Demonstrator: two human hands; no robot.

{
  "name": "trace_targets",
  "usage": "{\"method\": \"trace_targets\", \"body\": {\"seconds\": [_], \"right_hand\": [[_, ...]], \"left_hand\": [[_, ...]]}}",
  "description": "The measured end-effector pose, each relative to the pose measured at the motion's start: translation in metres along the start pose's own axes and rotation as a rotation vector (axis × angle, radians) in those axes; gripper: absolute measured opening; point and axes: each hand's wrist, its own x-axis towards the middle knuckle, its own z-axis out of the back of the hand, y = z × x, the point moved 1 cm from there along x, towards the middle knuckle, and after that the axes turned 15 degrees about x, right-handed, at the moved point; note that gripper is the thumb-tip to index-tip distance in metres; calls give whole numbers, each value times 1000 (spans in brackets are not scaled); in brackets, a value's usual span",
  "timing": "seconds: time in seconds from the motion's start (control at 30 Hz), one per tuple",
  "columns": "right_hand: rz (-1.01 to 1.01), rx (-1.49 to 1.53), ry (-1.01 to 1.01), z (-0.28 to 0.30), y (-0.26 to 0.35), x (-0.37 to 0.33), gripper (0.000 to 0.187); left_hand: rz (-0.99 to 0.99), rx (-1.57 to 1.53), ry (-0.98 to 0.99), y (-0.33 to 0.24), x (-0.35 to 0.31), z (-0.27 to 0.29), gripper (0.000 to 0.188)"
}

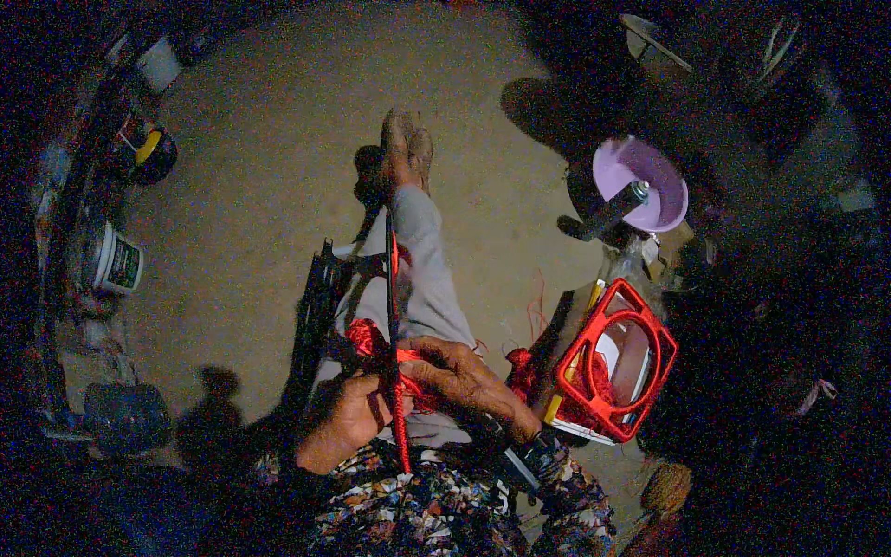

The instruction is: Wrapping and weaving red string around a black metal frame.

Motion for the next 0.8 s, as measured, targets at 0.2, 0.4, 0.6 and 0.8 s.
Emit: {"method": "trace_targets", "body": {"seconds": [0.2,0.4,0.6,0.8], "right_hand": [[-88,238,-32,15,-16,1,33],[101,620,-374,42,-22,-5,29],[297,406,-558,53,37,-26,27],[756,-887,-125,11,116,-24,27]], "left_hand": [[39,28,-149,2,-2,-2,33],[28,-34,-71,-1,-4,-4,30],[45,-17,89,-3,0,2,29],[30,292,-40,-13,-2,-9,34]]}}
